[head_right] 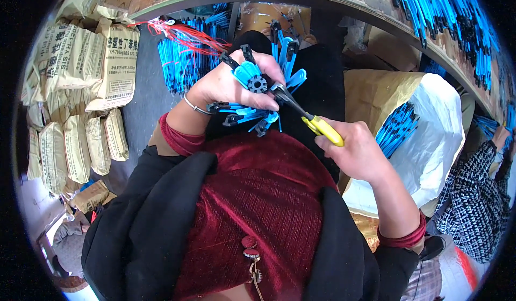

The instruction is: The person assembles blue wires into circular connectors by hand at a factory workbench.

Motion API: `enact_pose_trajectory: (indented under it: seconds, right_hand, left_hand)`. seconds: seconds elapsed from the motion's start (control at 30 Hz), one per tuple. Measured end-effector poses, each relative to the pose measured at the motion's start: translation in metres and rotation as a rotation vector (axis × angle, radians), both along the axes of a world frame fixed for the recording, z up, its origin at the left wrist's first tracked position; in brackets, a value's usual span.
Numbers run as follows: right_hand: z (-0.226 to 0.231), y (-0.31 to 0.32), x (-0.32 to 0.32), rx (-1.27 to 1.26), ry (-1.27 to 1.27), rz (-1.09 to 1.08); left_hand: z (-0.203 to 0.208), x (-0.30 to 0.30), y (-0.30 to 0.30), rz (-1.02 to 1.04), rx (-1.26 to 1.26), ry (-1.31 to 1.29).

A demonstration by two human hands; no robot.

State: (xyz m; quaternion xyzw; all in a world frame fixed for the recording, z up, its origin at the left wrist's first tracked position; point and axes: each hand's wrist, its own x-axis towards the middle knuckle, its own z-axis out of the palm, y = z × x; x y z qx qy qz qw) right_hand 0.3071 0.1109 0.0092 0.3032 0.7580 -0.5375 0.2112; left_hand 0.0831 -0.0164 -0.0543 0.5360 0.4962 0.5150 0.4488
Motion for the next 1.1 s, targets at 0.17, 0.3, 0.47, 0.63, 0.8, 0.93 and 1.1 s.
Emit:
enact_pose_trajectory:
  seconds: [0.17, 0.3, 0.47, 0.63, 0.8, 0.93, 1.1]
  right_hand:
    - [0.004, 0.009, -0.004, 0.158, 0.174, 0.156]
    - [0.015, 0.013, -0.006, 0.306, 0.349, 0.231]
    - [0.021, 0.018, -0.015, 0.278, 0.22, 0.167]
    - [0.042, 0.059, -0.034, 0.608, 0.593, -0.089]
    - [0.053, 0.081, -0.084, 0.787, 0.695, -0.147]
    - [0.045, 0.089, -0.13, 0.885, 0.697, -0.029]
    - [0.029, 0.091, -0.171, 1.076, 0.571, 0.034]
  left_hand:
    - [0.003, -0.003, -0.001, 0.008, -0.01, -0.038]
    - [0.01, 0.0, -0.004, 0.045, -0.034, -0.047]
    - [0.029, -0.009, 0.009, 0.19, -0.044, 0.038]
    - [0.105, -0.059, 0.011, 0.622, -0.012, -0.305]
    - [0.185, -0.183, 0.017, 0.865, -0.131, -0.393]
    - [0.192, -0.244, 0.041, 1.034, -0.294, -0.146]
    - [0.154, -0.246, 0.057, 1.034, -0.059, 0.999]
